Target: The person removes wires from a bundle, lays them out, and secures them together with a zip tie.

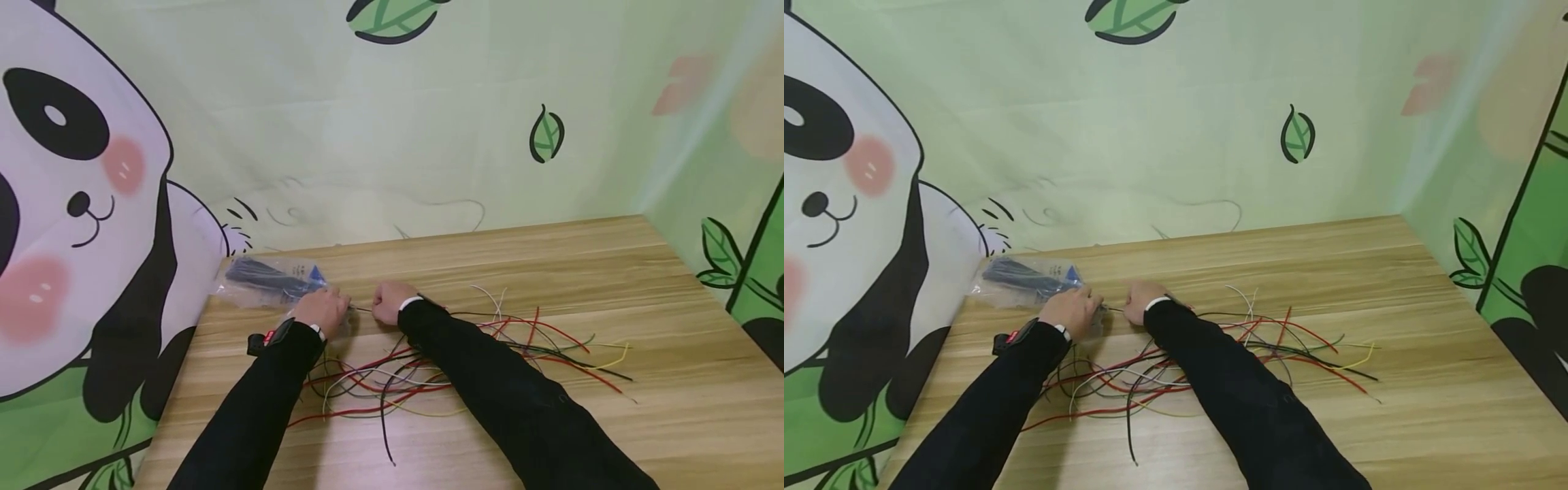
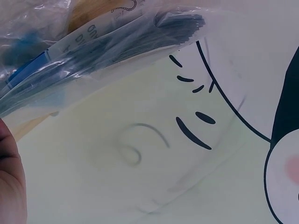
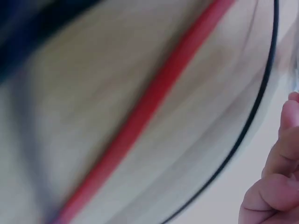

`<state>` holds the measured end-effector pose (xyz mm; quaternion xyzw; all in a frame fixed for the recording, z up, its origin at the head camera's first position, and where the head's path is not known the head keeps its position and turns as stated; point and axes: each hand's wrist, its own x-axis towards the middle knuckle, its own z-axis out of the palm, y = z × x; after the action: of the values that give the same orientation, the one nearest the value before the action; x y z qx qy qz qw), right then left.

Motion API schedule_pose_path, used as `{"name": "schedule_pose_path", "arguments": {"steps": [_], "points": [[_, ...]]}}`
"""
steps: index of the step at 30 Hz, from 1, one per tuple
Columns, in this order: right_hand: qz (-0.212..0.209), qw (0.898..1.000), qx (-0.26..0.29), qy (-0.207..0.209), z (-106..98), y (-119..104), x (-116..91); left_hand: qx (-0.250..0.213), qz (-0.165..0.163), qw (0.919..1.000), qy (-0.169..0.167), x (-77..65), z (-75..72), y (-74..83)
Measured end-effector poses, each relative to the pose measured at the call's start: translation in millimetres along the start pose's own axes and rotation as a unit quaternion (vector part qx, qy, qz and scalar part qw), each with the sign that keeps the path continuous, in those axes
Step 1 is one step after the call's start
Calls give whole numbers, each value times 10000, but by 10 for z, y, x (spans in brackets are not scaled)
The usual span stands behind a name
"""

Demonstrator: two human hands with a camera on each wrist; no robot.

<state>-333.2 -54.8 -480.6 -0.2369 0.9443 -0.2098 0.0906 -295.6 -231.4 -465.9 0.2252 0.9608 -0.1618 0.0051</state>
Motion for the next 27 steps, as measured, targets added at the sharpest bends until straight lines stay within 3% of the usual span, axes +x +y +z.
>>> {"name": "schedule_pose_path", "arguments": {"steps": [5,11,15,20,27], "points": [[259,9992,211,-206,-156,152,-148,-97,-12,9999,-36,-13,14,-12],[171,9993,-59,-340,-308,342,-323,-154,-60,9998,-60,-38,32,-44],[137,9994,-210,-217,-350,398,-377,-212,-79,9997,-54,-56,34,-60],[-14,9998,-187,-22,-291,269,-327,-278,-90,9996,-28,-50,50,-56],[-640,9954,-669,-252,-119,39,-208,-252,-46,9997,-8,2,27,2]]}}
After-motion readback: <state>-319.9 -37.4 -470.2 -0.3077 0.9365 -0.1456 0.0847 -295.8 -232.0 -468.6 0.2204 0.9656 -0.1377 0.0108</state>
